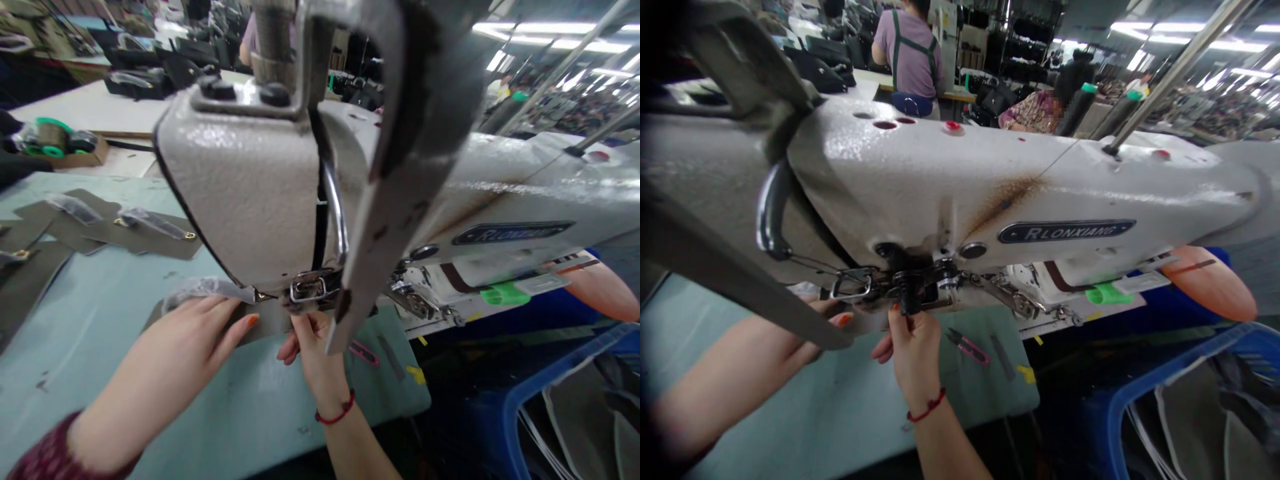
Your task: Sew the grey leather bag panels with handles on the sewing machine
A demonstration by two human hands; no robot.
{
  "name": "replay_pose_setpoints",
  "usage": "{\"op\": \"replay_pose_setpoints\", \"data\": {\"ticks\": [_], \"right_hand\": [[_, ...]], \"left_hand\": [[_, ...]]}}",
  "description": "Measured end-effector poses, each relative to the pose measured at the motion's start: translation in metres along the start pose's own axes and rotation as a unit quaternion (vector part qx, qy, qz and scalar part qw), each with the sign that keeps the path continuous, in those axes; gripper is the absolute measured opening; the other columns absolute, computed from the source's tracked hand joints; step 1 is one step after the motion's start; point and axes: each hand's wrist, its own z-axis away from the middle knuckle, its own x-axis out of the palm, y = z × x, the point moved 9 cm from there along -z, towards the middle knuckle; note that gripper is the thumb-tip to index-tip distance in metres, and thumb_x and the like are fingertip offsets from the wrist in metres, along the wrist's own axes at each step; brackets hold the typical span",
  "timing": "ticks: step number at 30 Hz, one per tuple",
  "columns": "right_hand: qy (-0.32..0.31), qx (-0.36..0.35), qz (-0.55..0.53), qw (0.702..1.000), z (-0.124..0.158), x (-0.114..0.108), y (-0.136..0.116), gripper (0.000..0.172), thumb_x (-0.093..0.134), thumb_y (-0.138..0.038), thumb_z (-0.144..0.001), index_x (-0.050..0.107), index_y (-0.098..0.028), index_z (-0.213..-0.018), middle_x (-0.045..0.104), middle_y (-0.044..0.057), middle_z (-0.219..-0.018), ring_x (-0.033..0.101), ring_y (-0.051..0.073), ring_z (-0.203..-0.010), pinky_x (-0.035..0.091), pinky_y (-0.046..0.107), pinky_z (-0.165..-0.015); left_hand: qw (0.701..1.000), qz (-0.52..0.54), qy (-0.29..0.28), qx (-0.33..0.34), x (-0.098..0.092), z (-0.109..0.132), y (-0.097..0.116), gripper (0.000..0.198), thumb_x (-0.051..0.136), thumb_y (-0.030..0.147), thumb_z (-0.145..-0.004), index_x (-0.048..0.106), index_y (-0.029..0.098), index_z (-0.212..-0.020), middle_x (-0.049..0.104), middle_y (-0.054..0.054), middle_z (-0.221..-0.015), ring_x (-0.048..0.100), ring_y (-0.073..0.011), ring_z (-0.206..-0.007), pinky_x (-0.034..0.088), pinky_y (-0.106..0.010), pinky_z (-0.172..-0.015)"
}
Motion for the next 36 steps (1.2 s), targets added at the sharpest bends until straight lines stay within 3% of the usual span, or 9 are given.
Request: {"op": "replay_pose_setpoints", "data": {"ticks": [2, 4, 8, 10, 16, 20, 24, 30, 36], "right_hand": [[-0.006, -0.018, 0.035, 0.999, 0.001, -0.002, -0.005, 0.057, 0.050, -0.050, -0.091, 0.050, -0.019, -0.043, 0.053, 0.001, -0.036, 0.045, 0.007, -0.030, 0.037, 0.015, -0.037], [-0.011, -0.039, 0.070, 0.997, 0.001, -0.003, -0.009, 0.058, 0.048, -0.049, -0.092, 0.048, -0.019, -0.043, 0.051, 0.000, -0.036, 0.044, 0.008, -0.030, 0.036, 0.016, -0.037], [-0.004, -0.093, 0.127, 0.988, 0.003, -0.006, -0.020, 0.056, 0.049, -0.046, -0.095, 0.046, -0.020, -0.046, 0.049, -0.002, -0.036, 0.047, 0.009, -0.033, 0.037, 0.017, -0.041], [0.002, -0.114, 0.147, 0.983, 0.004, -0.008, -0.026, 0.054, 0.050, -0.044, -0.096, 0.044, -0.020, -0.048, 0.047, -0.004, -0.036, 0.047, 0.009, -0.034, 0.036, 0.017, -0.042], [0.024, -0.153, 0.211, 0.965, 0.005, -0.011, -0.036, 0.055, 0.051, -0.041, -0.097, 0.042, -0.019, -0.048, 0.042, -0.005, -0.036, 0.044, 0.008, -0.035, 0.034, 0.019, -0.046], [0.010, -0.127, 0.161, 0.979, 0.010, -0.016, -0.029, 0.049, 0.051, -0.045, -0.097, 0.052, -0.019, -0.057, 0.050, -0.003, -0.041, 0.049, 0.009, -0.040, 0.037, 0.019, -0.049], [-0.038, -0.094, 0.065, 0.993, 0.018, -0.015, -0.023, 0.041, 0.052, -0.046, -0.096, 0.058, -0.017, -0.068, 0.060, 0.000, -0.052, 0.055, 0.011, -0.048, 0.043, 0.019, -0.051], [-0.030, -0.090, 0.025, 0.995, 0.021, -0.014, -0.021, 0.034, 0.056, -0.039, -0.093, 0.057, -0.017, -0.067, 0.058, -0.001, -0.051, 0.055, 0.010, -0.048, 0.044, 0.018, -0.051], [-0.015, -0.090, 0.014, 0.996, 0.016, -0.014, -0.021, 0.030, 0.056, -0.035, -0.091, 0.058, -0.017, -0.067, 0.059, -0.001, -0.051, 0.055, 0.011, -0.048, 0.045, 0.019, -0.051]], "left_hand": [[0.995, 0.082, 0.046, -0.032, 0.013, 0.039, -0.001, 0.029, 0.059, 0.046, -0.088, 0.073, 0.025, -0.101, 0.070, -0.009, -0.110, 0.063, -0.0284, -0.103, 0.045, -0.037, -0.094], [0.953, 0.278, 0.007, -0.118, 0.054, 0.066, -0.006, 0.020, 0.062, 0.042, -0.088, 0.071, 0.024, -0.088, 0.068, -0.007, -0.095, 0.064, -0.0231, -0.091, 0.049, -0.030, -0.079], [0.699, 0.661, -0.033, -0.271, 0.138, 0.071, 0.002, 0.043, 0.070, 0.058, -0.078, 0.069, 0.022, -0.102, 0.059, -0.003, -0.077, 0.054, -0.0162, -0.068, 0.045, -0.025, -0.058], [0.643, 0.710, 0.005, -0.288, 0.147, 0.054, -0.001, 0.039, 0.078, 0.053, -0.072, 0.071, 0.016, -0.083, 0.059, -0.003, -0.074, 0.051, -0.0153, -0.069, 0.046, -0.026, -0.063], [0.754, 0.540, 0.029, -0.372, 0.132, 0.046, -0.042, 0.040, 0.085, 0.045, -0.062, 0.062, 0.015, -0.049, 0.049, 0.001, -0.049, 0.045, -0.0147, -0.057, 0.040, -0.027, -0.056], [0.791, 0.468, 0.014, -0.393, 0.121, 0.050, -0.044, 0.045, 0.082, 0.052, -0.063, 0.058, 0.018, -0.044, 0.040, 0.004, -0.043, 0.039, -0.0132, -0.050, 0.031, -0.027, -0.050], [0.786, 0.486, 0.001, -0.383, 0.118, 0.043, -0.030, 0.048, 0.077, 0.055, -0.069, 0.055, 0.018, -0.048, 0.038, 0.005, -0.048, 0.032, -0.0110, -0.051, 0.027, -0.026, -0.049], [0.724, 0.572, 0.006, -0.387, 0.123, 0.038, -0.018, 0.045, 0.079, 0.051, -0.069, 0.054, 0.017, -0.051, 0.036, 0.006, -0.054, 0.028, -0.0101, -0.055, 0.028, -0.024, -0.050], [0.733, 0.581, -0.008, -0.353, 0.122, 0.029, -0.012, 0.036, 0.074, 0.046, -0.075, 0.063, 0.016, -0.060, 0.043, 0.003, -0.057, 0.034, -0.0118, -0.057, 0.031, -0.025, -0.053]]}}
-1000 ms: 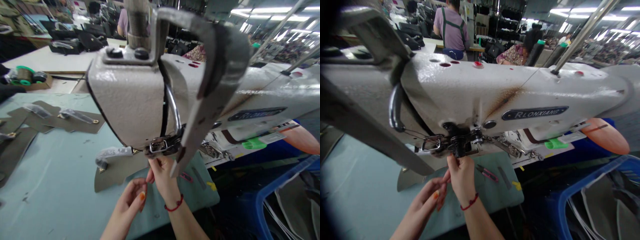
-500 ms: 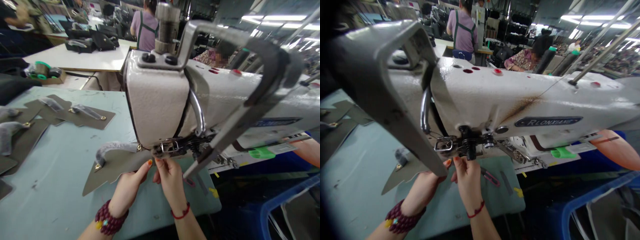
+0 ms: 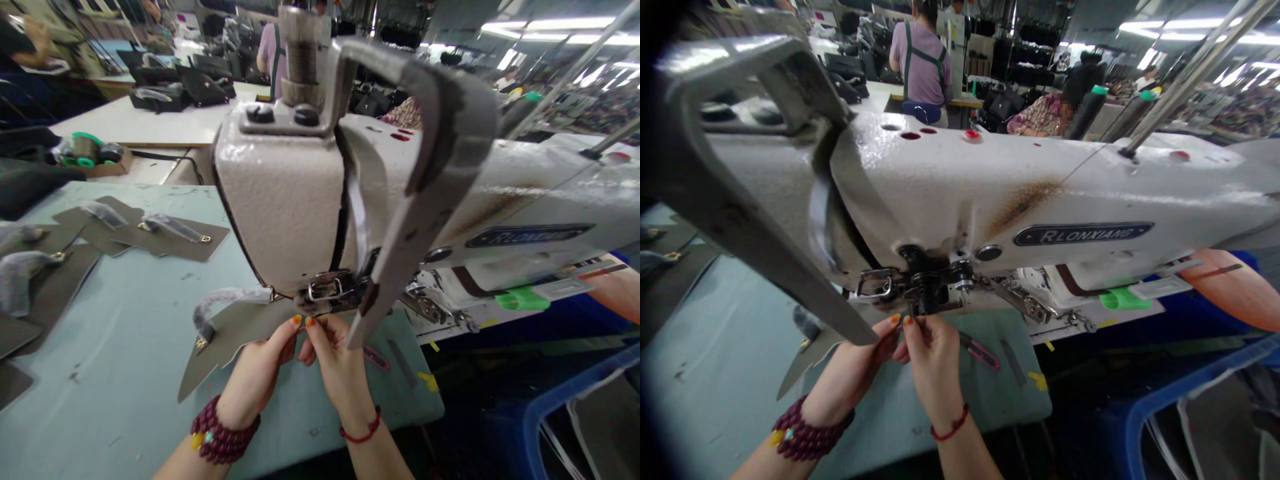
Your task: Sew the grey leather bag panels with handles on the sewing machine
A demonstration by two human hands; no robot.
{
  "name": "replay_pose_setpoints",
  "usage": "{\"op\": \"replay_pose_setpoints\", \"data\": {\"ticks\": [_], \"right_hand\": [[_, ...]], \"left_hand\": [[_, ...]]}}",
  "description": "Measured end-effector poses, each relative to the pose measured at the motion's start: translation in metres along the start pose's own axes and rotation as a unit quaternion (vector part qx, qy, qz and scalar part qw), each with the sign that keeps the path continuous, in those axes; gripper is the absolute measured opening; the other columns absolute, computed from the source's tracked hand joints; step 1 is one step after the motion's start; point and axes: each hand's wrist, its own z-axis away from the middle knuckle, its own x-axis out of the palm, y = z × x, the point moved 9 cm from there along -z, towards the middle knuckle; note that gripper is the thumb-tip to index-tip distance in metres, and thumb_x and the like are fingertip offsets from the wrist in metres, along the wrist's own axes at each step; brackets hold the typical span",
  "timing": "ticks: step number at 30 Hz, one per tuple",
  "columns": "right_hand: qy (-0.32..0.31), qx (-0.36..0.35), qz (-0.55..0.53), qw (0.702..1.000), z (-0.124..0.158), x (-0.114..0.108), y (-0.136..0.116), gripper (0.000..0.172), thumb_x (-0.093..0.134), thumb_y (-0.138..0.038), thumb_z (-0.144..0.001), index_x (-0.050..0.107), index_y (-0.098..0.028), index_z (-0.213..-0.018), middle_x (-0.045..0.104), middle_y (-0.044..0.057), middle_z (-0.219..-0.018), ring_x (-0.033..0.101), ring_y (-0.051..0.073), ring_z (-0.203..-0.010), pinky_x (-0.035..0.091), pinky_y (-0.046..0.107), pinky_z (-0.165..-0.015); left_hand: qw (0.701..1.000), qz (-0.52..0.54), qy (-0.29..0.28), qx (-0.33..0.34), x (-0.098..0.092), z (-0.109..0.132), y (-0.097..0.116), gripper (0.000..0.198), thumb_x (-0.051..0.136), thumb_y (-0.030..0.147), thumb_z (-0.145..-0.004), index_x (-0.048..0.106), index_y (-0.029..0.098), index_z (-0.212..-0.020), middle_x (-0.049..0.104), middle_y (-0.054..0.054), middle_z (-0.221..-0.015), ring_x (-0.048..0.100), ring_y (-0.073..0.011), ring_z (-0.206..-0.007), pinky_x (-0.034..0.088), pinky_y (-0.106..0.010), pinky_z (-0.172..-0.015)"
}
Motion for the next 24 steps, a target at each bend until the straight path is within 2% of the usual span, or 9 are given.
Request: {"op": "replay_pose_setpoints", "data": {"ticks": [5, 9, 12, 15, 20, 24], "right_hand": [[0.000, 0.001, 0.033, 0.999, -0.007, 0.003, -0.007, 0.034, 0.054, -0.036, -0.091, 0.058, -0.017, -0.062, 0.061, 0.000, -0.050, 0.057, 0.011, -0.045, 0.046, 0.019, -0.049], [0.018, -0.015, 0.087, 0.996, -0.012, 0.001, -0.010, 0.043, 0.054, -0.039, -0.093, 0.056, -0.018, -0.056, 0.062, 0.001, -0.047, 0.058, 0.011, -0.041, 0.046, 0.017, -0.047], [0.019, -0.032, 0.110, 0.993, -0.013, 0.001, -0.009, 0.042, 0.054, -0.038, -0.094, 0.058, -0.018, -0.058, 0.063, 0.001, -0.046, 0.058, 0.010, -0.039, 0.044, 0.015, -0.044], [0.015, -0.031, 0.109, 0.993, -0.011, 0.001, -0.002, 0.040, 0.054, -0.040, -0.094, 0.059, -0.017, -0.061, 0.064, 0.001, -0.047, 0.058, 0.011, -0.038, 0.044, 0.015, -0.043], [-0.010, -0.011, 0.069, 0.998, -0.002, 0.006, 0.009, 0.036, 0.054, -0.040, -0.094, 0.061, -0.017, -0.066, 0.064, 0.000, -0.047, 0.060, 0.011, -0.040, 0.046, 0.016, -0.045], [-0.009, -0.001, 0.057, 0.998, 0.002, 0.006, 0.008, 0.039, 0.054, -0.040, -0.093, 0.059, -0.017, -0.062, 0.064, 0.001, -0.047, 0.059, 0.011, -0.041, 0.045, 0.017, -0.045]], "left_hand": [[1.000, 0.004, 0.009, 0.002, -0.002, -0.007, 0.003, 0.043, 0.074, 0.045, -0.075, 0.050, 0.019, -0.051, 0.037, 0.004, -0.054, 0.031, -0.0117, -0.056, 0.031, -0.026, -0.052], [1.000, -0.013, 0.011, -0.012, -0.003, -0.012, 0.004, 0.045, 0.073, 0.048, -0.074, 0.049, 0.018, -0.051, 0.036, 0.005, -0.053, 0.031, -0.0113, -0.057, 0.030, -0.025, -0.053], [0.999, -0.023, 0.027, -0.005, -0.005, -0.014, 0.007, 0.049, 0.076, 0.050, -0.071, 0.044, 0.019, -0.050, 0.034, 0.006, -0.051, 0.028, -0.0105, -0.055, 0.028, -0.024, -0.051], [0.999, -0.015, 0.037, 0.007, -0.006, -0.017, 0.010, 0.050, 0.078, 0.052, -0.068, 0.044, 0.019, -0.050, 0.035, 0.006, -0.049, 0.028, -0.0101, -0.053, 0.028, -0.023, -0.048], [0.998, 0.012, 0.055, -0.027, -0.008, -0.020, 0.005, 0.051, 0.082, 0.053, -0.060, 0.047, 0.019, -0.047, 0.036, 0.006, -0.048, 0.029, -0.0093, -0.051, 0.029, -0.022, -0.045], [0.998, 0.028, 0.059, -0.027, -0.006, -0.019, 0.007, 0.053, 0.083, 0.052, -0.059, 0.043, 0.019, -0.044, 0.036, 0.006, -0.048, 0.031, -0.0090, -0.050, 0.030, -0.023, -0.045]]}}
